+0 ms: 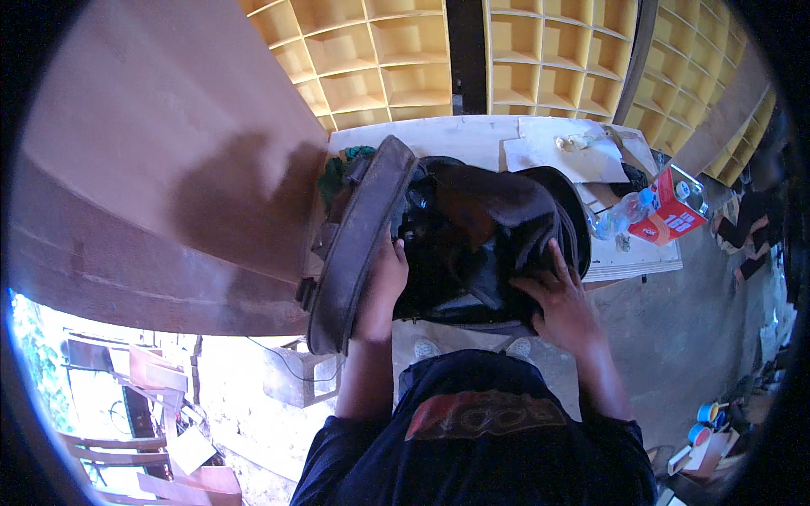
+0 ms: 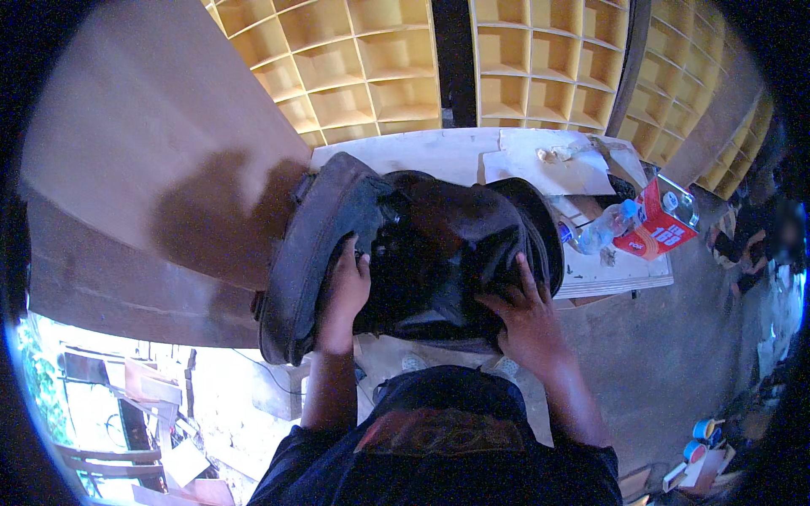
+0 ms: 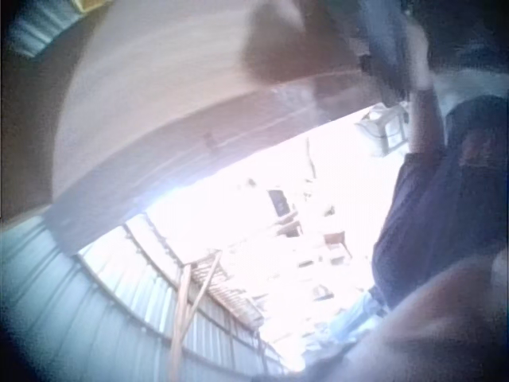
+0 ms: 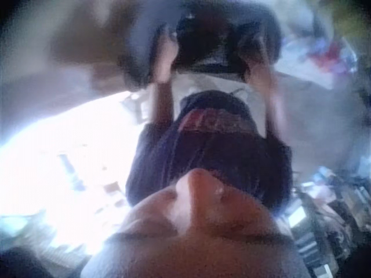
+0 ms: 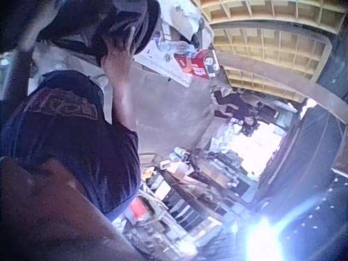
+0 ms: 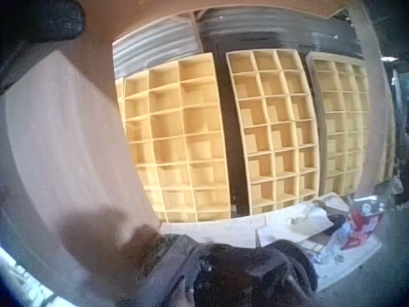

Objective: The person searches through a backpack to find items, then uses a drill to make a hole in the ceiling of a wooden cabinet.

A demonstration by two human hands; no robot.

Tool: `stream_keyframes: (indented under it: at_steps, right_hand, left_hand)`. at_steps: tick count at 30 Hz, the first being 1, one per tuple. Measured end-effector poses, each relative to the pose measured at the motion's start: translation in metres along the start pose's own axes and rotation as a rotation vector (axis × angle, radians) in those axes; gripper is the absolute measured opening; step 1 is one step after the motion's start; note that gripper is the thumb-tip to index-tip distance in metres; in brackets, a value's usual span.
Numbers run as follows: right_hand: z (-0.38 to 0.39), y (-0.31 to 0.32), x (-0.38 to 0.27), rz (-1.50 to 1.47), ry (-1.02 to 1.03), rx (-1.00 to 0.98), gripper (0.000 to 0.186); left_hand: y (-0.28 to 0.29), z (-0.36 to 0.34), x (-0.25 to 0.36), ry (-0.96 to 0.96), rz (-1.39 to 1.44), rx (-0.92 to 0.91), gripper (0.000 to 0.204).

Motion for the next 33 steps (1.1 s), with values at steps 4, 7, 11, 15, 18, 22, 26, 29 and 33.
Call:
stream_keyframes:
  at_steps: [4, 7, 11, 15, 18, 22, 26, 29, 33]
  right_hand:
    - [0.014, 0.004, -0.015, -0.084, 0.003, 0.026, 0.061]
    - [0.012, 0.011, -0.017, -0.099, 0.041, 0.127, 0.058]
    - [0.004, 0.019, -0.023, -0.142, 0.085, 0.206, 0.056]
    - [0.0, 0.026, -0.03, -0.197, 0.169, 0.203, 0.059]
    - [0.0, 0.023, -0.009, -0.258, 0.12, 0.274, 0.061]
    - [-0.001, 0.032, 0.016, -0.336, 0.015, 0.445, 0.061]
    - [-0.006, 0.036, 0.02, -0.345, 0.016, 0.5, 0.059]
    - [-0.01, 0.037, 0.021, -0.336, 0.012, 0.485, 0.058]
    - [-0.019, 0.043, 0.016, -0.339, 0.023, 0.473, 0.055]
  left_hand:
    - [-0.032, 0.0, -0.022, -0.011, -0.089, 0.078, 0.05]
    - [-0.025, -0.019, -0.006, 0.085, -0.038, -0.174, 0.042]
    - [-0.016, -0.055, 0.031, -0.005, -0.15, -0.185, 0.028]
    - [-0.041, -0.098, 0.032, 0.139, -0.309, -0.337, 0.039]
    - [-0.074, -0.105, 0.043, 0.097, -0.164, -0.14, 0.048]
    - [-0.067, -0.066, 0.122, -0.363, -0.26, -0.374, 0.061]
    - [-0.074, -0.063, 0.123, -0.339, -0.035, -0.319, 0.067]
    - [-0.076, -0.057, 0.117, -0.644, -0.49, -0.121, 0.056]
    - [-0.077, -0.064, 0.106, -0.623, -0.589, -0.189, 0.049]
Point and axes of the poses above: each hand's wrist, its own z-axis away from the middle knuckle, its own y-axis out of the back of the hand, x = y × z, the point moved 4 cm from there along -z, towards the middle knuckle, and after that the axes turned 12 degrees about y, right-handed, at the moved point
